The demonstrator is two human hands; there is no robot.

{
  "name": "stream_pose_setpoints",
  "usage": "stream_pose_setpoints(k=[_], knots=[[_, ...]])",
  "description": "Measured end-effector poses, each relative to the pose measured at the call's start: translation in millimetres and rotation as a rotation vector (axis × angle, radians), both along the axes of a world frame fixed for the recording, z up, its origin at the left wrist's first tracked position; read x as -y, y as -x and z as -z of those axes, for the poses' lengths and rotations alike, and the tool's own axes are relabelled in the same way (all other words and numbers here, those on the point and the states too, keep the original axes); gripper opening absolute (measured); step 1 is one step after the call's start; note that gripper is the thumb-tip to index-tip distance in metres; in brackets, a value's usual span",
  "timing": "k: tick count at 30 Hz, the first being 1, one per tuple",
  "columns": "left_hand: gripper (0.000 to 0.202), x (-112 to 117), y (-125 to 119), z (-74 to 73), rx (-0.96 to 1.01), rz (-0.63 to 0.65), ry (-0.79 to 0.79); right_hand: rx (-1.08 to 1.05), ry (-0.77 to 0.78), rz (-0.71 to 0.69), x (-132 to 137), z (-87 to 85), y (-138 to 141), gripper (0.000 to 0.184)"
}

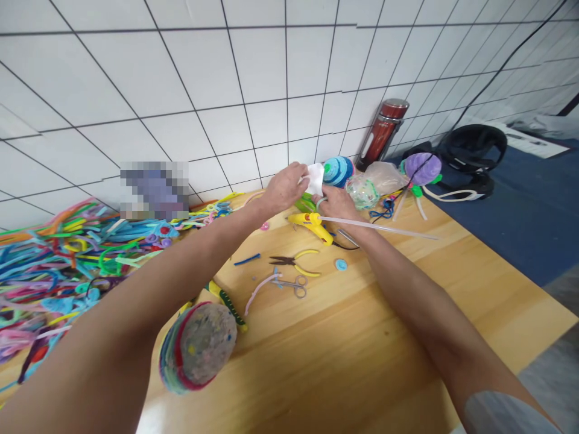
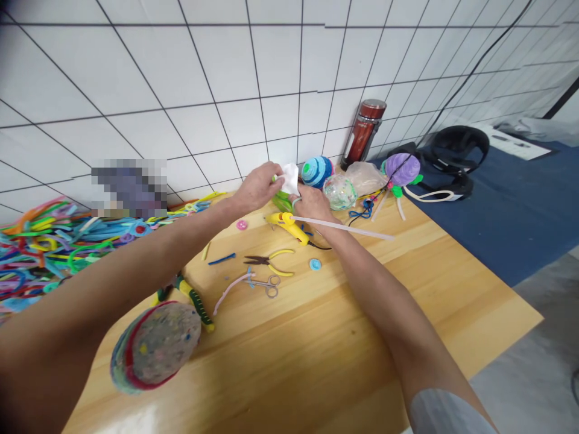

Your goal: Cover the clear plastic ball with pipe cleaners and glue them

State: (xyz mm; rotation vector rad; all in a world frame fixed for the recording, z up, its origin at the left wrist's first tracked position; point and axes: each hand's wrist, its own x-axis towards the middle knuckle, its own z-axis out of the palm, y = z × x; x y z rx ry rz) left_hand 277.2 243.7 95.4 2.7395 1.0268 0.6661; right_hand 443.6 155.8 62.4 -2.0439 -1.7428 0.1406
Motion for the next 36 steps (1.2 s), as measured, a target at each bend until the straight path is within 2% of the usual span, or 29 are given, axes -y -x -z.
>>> stream_pose_setpoints(k=[2, 6, 10, 16, 20, 22, 24, 25, 28, 30, 32, 35, 36], knots=[[0.015, -8, 4, -5.2, 0.126, -0.039, 0.056, 0.025, 0.032, 0.038, 2, 0.4, 4, 0.032], [0.014, -29, 11, -20.3, 0.426, -0.088, 0.280, 0.061, 0.064, 0.093, 4, -0.7, 10, 0.032], [0.018, -38, 15, -35.5, 0.487, -0.081, 0.320, 0.080, 0.082, 0.116, 5, -3.3, 12, 0.032], [0.019, -27, 11, -58.3, 0.502, -0.100, 0.188, 0.091, 0.102, 0.146, 4, -2.3, 11, 0.035], [0.020, -30, 21, -90.4, 0.630, -0.256, 0.109, 0.093, 0.109, 0.161, 3, 0.8, 9, 0.036], [0.016, -35, 33, -107.8, 0.756, -0.343, -0.024, 0.092, 0.109, 0.156, 2, 1.2, 7, 0.036], [0.020, -38, 43, -119.5, 0.797, -0.323, -0.119, 0.087, 0.105, 0.141, 3, 0.1, 6, 0.036], [0.024, -39, 47, -121.8, 0.784, -0.300, -0.118, 0.083, 0.103, 0.129, 3, -1.1, 5, 0.037], [0.024, -32, 45, -111.0, 0.585, -0.179, 0.060, 0.072, 0.090, 0.071, 4, -6.5, 2, 0.038], [0.015, -23, 35, -91.4, 0.390, -0.079, 0.201, 0.067, 0.076, 0.027, 6, -10.5, 0, 0.041], [0.010, -12, 22, -66.6, 0.207, -0.007, 0.269, 0.058, 0.055, -0.005, 7, -13.5, -3, 0.043], [0.032, 3, 4, -30.5, -0.333, 0.058, 0.076, 0.025, 0.024, 0.002, 7, -15.6, -7, 0.042], [0.034, 7, 0, -20.7, -0.391, 0.070, 0.050, 0.009, 0.012, 0.011, 6, -15.9, -9, 0.044]])
